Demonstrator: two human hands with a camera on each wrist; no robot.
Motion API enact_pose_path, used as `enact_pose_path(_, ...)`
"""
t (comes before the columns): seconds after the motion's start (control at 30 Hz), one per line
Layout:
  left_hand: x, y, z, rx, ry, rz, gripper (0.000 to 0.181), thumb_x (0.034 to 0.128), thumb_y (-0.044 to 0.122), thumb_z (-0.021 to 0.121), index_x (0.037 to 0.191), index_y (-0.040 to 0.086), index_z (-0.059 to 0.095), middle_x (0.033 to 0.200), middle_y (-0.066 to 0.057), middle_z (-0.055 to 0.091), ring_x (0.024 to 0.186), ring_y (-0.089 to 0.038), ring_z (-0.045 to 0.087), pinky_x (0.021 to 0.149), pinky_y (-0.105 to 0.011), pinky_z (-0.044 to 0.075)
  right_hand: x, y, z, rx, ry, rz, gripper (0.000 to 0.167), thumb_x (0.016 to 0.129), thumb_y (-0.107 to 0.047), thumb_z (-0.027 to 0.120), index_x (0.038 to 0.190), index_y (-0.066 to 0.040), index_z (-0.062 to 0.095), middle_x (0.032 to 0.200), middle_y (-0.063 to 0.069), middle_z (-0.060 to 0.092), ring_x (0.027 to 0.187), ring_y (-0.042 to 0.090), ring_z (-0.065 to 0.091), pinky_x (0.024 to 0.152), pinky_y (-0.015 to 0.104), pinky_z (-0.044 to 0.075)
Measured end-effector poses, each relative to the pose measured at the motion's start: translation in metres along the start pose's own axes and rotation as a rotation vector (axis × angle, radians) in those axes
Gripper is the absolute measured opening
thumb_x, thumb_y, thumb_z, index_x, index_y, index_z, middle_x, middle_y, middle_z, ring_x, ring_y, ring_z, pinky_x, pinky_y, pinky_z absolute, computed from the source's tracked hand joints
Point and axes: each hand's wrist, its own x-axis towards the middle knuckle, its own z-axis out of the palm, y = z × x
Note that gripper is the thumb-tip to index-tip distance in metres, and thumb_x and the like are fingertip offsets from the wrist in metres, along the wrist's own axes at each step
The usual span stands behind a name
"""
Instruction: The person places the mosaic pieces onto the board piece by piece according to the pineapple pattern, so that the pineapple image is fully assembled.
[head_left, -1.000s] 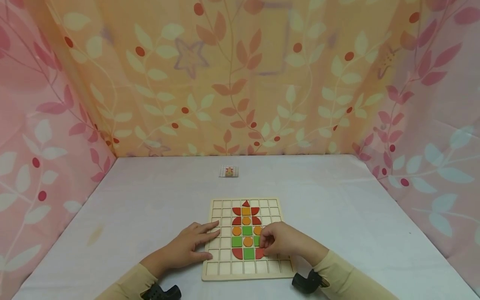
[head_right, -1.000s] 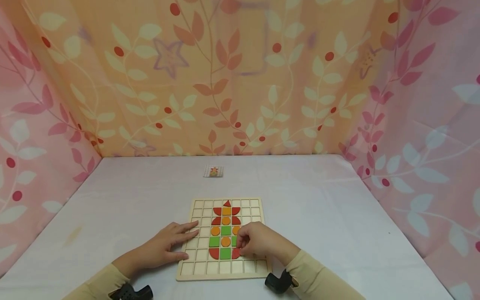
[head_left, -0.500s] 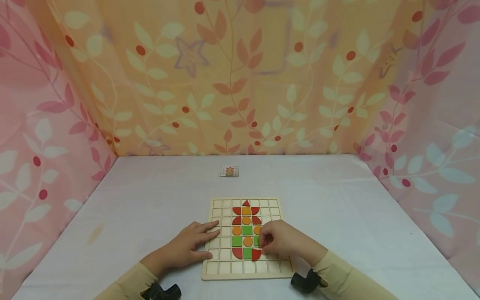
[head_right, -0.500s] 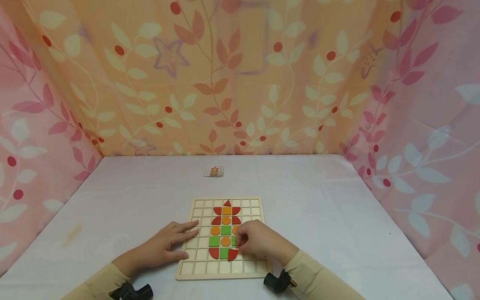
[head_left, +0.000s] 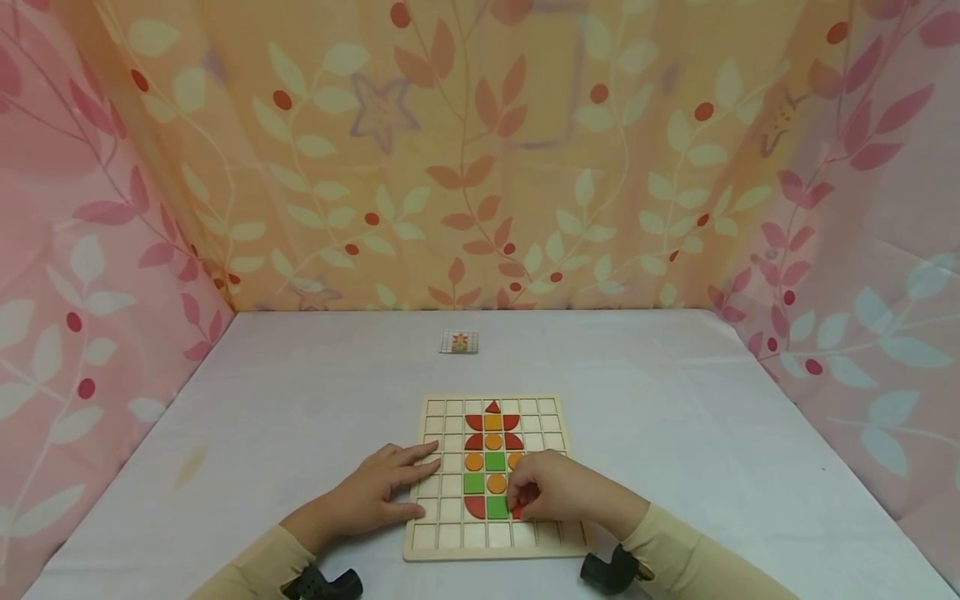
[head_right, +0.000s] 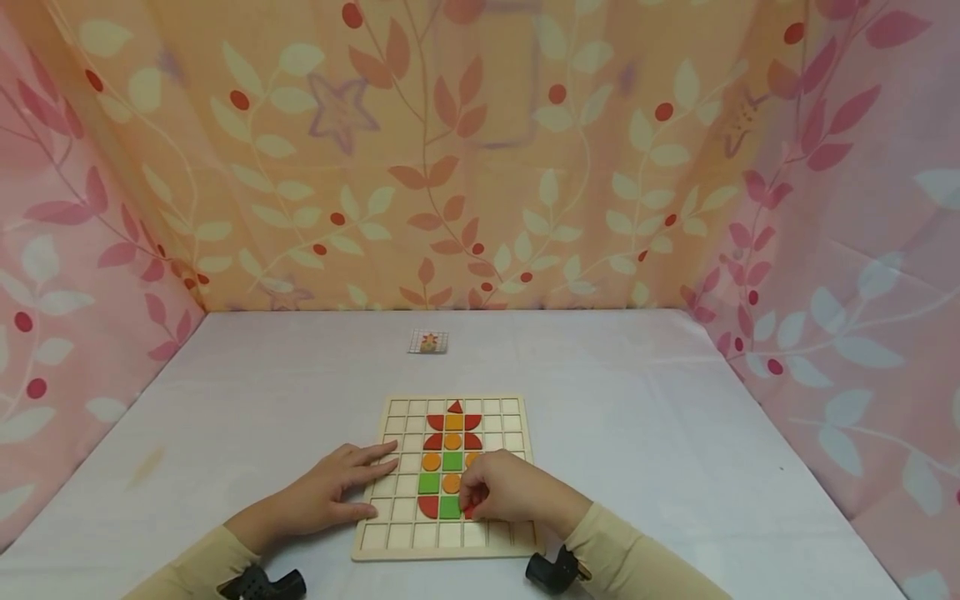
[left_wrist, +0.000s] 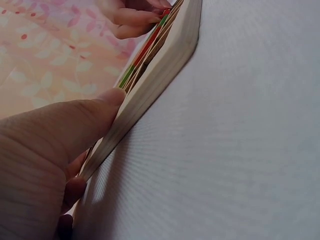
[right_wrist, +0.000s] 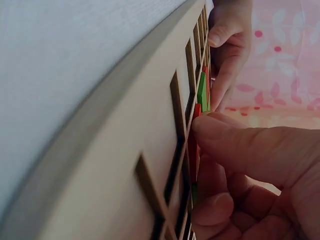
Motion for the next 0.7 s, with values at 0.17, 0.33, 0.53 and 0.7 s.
enact_pose_path(0.17,-0.001,0.000,0.002,0.005,0.001,0.006,0.066,0.0819,0.058,0.054,0.139,0.027,0.040,0.149,0.009,0.026,0.109,-0.007,0.036,0.090,-0.039,0.031,-0.001,0.006,-0.001,0.024,0.007,0.030,0.017,0.073,-0.009,0.075,0.078,-0.021,0.063,0.071,-0.011,0.055,0.066,0.003,0.050,0.060,0.021,0.044)
enact_pose_path(0.33,-0.001,0.001,0.003,0.007,0.011,0.011,0.065,0.0819,0.057,0.055,0.138,0.027,0.041,0.148,0.008,0.027,0.108,-0.007,0.036,0.089,-0.039,0.031,-0.002,0.011,-0.005,0.022,0.021,0.060,0.023,0.071,-0.004,0.074,0.078,-0.019,0.059,0.067,-0.009,0.054,0.063,0.004,0.049,0.058,0.022,0.043)
enact_pose_path(0.53,-0.002,0.002,0.003,-0.002,0.005,-0.003,0.065,0.0816,0.057,0.056,0.138,0.028,0.042,0.148,0.009,0.027,0.108,-0.007,0.036,0.089,-0.039,0.031,-0.001,0.010,-0.005,0.040,0.010,0.048,0.022,0.070,-0.001,0.074,0.075,-0.017,0.060,0.064,-0.009,0.053,0.061,0.003,0.048,0.056,0.021,0.043)
enact_pose_path(0.7,0.000,0.000,0.001,-0.011,-0.014,-0.009,0.066,0.0811,0.057,0.056,0.138,0.028,0.041,0.149,0.010,0.026,0.109,-0.007,0.035,0.090,-0.039,0.031,0.001,0.010,-0.009,0.041,-0.001,0.058,0.021,0.070,-0.003,0.075,0.078,-0.016,0.061,0.066,-0.007,0.054,0.061,0.004,0.048,0.057,0.021,0.044)
